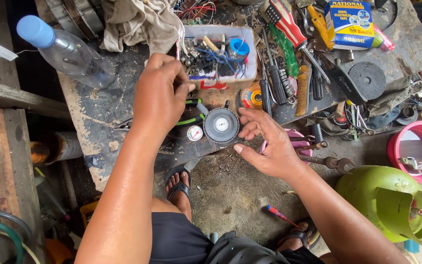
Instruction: Repairing or assembling electronic components at a workbench, involving handling a small speaker, its packaging, and using pliers.
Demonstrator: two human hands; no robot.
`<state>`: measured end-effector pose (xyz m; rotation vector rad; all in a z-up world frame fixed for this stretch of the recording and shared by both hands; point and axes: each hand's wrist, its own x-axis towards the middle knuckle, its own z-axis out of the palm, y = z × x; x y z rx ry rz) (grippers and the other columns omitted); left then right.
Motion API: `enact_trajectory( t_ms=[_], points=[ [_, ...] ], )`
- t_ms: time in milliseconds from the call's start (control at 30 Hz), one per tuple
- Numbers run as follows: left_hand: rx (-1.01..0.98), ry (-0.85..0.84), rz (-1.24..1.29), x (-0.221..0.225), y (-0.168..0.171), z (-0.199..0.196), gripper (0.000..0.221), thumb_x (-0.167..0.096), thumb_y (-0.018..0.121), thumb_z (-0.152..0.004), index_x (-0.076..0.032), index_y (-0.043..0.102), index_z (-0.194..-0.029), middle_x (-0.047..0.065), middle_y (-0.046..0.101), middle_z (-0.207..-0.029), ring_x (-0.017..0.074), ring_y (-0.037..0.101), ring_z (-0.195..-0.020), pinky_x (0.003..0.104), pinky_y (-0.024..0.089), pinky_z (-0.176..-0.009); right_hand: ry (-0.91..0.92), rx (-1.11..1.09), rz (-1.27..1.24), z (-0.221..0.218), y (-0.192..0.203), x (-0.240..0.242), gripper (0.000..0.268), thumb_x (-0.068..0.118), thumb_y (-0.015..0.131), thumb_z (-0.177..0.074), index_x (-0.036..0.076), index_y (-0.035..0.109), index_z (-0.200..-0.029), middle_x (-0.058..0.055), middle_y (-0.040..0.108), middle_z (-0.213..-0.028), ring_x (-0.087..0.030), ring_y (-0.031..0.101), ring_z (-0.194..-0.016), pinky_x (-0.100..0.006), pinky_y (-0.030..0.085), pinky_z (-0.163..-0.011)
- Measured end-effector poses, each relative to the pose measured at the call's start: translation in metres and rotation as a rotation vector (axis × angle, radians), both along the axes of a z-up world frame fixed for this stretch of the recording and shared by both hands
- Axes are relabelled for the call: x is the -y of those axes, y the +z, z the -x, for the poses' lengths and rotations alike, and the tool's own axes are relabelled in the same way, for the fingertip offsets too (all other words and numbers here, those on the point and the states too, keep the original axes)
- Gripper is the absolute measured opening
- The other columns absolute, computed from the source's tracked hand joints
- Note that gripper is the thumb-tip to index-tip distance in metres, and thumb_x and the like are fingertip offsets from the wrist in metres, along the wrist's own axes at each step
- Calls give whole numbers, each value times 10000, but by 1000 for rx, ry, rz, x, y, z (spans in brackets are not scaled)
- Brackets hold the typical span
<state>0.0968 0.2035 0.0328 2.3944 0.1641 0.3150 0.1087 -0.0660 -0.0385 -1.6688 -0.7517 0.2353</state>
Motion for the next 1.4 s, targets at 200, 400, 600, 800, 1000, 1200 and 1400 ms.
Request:
enact_trajectory(
  t_ms=[200,400,600,800,1000,1200,1400],
  points=[
    [244,142,33,1,8,-9,217,-86,823,-880,-109,611,-842,89,590,-1097,293,629,-1098,412,537,-932,64,23,88,1,9,2,667,105,753,-901,86,439,-1489,-134,571,-1262,-169,652,-944,-304,563,-860],
    [512,248,22,-11,21,-7,209,-9,826,-887,-63,625,-908,102,564,-1010,229,583,-898,335,449,-736,77,34,69,0,7,4,667,122,746,-909,85,434,-1498,-125,572,-1241,-183,664,-947,-319,572,-862],
    [544,232,115,-18,23,2,199,49,776,-953,-34,597,-971,144,531,-1101,214,608,-815,297,602,-569,69,76,89,1,10,3,634,103,743,-908,71,459,-1474,-118,591,-1242,-176,671,-968,-308,578,-859],
    [492,256,109,-16,27,10,167,-37,770,-1012,-38,603,-1017,139,557,-1136,207,668,-678,323,561,-580,80,89,87,-1,9,3,616,109,745,-912,77,470,-1462,-110,587,-1197,-181,669,-963,-304,580,-844],
    [458,241,112,-11,23,11,170,-28,815,-981,-46,647,-1001,105,569,-1056,183,626,-762,317,516,-615,77,89,69,-1,6,3,627,77,747,-891,62,476,-1456,-112,593,-1216,-176,664,-964,-300,569,-835],
    [265,178,133,5,25,12,189,-5,865,-904,-33,682,-945,103,586,-1011,135,578,-729,251,482,-509,67,108,96,-2,7,4,628,68,742,-887,75,477,-1456,-96,600,-1168,-166,660,-936,-300,581,-841],
    [207,108,310,13,13,7,140,84,806,-834,70,686,-905,176,543,-948,251,729,-633,307,602,-529,23,66,-76,-3,-3,0,629,-40,774,-795,-13,574,-1391,-188,626,-1067,-250,704,-859,-375,617,-759]
  ],
)
